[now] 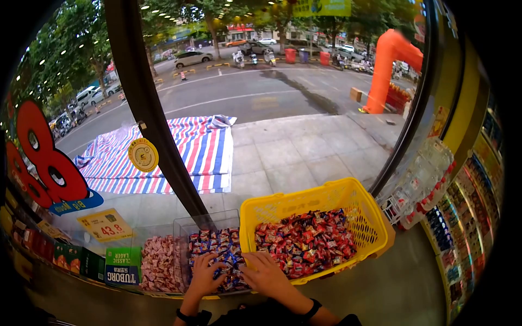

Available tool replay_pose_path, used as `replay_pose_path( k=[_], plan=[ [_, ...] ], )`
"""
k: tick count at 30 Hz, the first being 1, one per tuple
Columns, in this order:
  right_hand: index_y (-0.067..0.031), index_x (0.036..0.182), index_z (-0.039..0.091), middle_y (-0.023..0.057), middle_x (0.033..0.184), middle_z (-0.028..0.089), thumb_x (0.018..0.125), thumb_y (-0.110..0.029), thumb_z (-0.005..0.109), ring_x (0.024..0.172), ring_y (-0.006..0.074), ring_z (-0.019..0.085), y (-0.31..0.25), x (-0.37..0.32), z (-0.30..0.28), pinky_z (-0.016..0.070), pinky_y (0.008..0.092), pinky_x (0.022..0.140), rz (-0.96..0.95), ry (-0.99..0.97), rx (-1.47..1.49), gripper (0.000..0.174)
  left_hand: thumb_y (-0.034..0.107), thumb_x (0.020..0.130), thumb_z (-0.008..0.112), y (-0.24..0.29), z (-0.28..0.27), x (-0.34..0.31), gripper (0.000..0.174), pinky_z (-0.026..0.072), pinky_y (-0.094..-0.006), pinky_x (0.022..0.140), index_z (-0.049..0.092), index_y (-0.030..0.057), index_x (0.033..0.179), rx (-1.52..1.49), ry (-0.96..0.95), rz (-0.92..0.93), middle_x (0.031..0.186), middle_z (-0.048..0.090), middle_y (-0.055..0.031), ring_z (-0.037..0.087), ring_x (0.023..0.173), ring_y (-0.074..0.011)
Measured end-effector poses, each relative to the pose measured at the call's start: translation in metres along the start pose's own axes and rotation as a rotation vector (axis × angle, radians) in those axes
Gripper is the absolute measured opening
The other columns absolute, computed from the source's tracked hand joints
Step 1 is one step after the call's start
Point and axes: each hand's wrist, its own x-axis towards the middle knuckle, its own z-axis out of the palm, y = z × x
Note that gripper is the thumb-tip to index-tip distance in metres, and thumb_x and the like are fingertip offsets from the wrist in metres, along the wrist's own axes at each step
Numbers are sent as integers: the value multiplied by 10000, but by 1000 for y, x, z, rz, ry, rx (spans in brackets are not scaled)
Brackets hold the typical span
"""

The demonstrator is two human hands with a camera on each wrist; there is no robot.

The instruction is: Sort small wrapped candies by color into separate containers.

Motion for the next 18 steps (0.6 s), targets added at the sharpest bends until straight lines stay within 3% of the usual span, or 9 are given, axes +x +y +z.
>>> replay_pose_path(
  k=[3, 4, 12, 18],
  plan=[
    [-86, 1123, 768, 145, 1380, 647, 903, -170, 830, 1268, 365, 622, 1, 0, 2, 509, 493, 1079, 11, 4, 2, 244, 409, 921, 856, -9, 18, -15, 299, 141, -744, 1280, 824, 238, 1164, 205, -135, -46, 1536, 570, -92, 403, 1538, -407],
    [-84, 1121, 769, 146, 1381, 647, 902, -169, 830, 1267, 367, 622, 1, 0, 3, 511, 493, 1076, 20, -4, 2, 243, 433, 917, 853, -11, 22, -14, 282, 108, -774, 1269, 851, 255, 1136, 91, -194, -159, 1553, 568, -100, 386, 1546, -415],
    [-69, 1076, 788, 143, 1381, 653, 915, -170, 824, 1272, 370, 633, -3, 2, 4, 525, 498, 1067, 88, -5, -36, 193, 456, 922, 846, -20, 32, -15, 265, 35, -766, 1288, 876, 266, 1102, 176, -96, -103, 1497, 624, -108, 402, 1542, -412],
    [-70, 1042, 797, 142, 1361, 670, 912, -151, 819, 1267, 360, 648, -7, 3, 4, 548, 467, 1050, 113, 5, -49, 155, 435, 927, 843, -10, 23, -16, 285, 68, -763, 1291, 864, 254, 1146, 234, -36, -19, 1436, 637, -99, 426, 1519, -403]
  ],
)
